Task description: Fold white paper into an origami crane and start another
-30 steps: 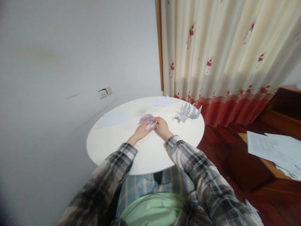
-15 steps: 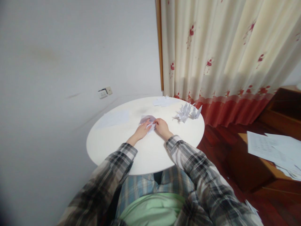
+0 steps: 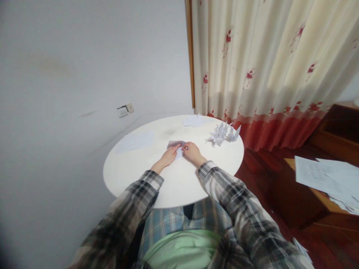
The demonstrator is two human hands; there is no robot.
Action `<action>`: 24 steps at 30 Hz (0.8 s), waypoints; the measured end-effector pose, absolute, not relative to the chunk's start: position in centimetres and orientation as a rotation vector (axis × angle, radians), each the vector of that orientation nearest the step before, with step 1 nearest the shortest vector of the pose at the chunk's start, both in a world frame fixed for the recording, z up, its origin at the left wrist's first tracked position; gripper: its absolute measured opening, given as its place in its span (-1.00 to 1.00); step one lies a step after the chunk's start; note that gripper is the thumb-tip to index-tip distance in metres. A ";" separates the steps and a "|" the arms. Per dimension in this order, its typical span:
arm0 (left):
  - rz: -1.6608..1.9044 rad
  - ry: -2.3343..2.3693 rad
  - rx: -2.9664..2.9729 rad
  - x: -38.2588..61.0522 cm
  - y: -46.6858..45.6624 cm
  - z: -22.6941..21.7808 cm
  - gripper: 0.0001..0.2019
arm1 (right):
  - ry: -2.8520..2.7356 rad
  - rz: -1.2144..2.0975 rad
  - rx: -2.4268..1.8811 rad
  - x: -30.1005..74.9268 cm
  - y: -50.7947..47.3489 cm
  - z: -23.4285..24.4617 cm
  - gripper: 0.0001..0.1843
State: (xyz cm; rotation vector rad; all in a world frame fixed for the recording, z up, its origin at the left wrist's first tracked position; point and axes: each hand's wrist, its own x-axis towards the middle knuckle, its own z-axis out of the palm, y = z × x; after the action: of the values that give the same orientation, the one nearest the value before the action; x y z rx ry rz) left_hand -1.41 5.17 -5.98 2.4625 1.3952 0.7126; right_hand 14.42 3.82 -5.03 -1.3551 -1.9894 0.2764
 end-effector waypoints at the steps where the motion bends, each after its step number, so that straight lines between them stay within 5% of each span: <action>1: 0.709 1.392 2.454 -1.4 5.3 -6.0 -0.47 | -1.990 0.275 -1.357 14.4 3.8 -5.0 -0.75; 24: 0.660 1.176 2.439 -1.0 4.3 -5.5 -0.60 | -1.933 0.230 -1.481 14.6 4.2 -5.3 -0.84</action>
State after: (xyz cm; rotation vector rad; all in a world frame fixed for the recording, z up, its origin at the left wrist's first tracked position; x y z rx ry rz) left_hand -1.01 4.33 -5.47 2.4391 1.1760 0.6603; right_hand 14.62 4.16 -5.32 -1.4811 -1.9327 0.2299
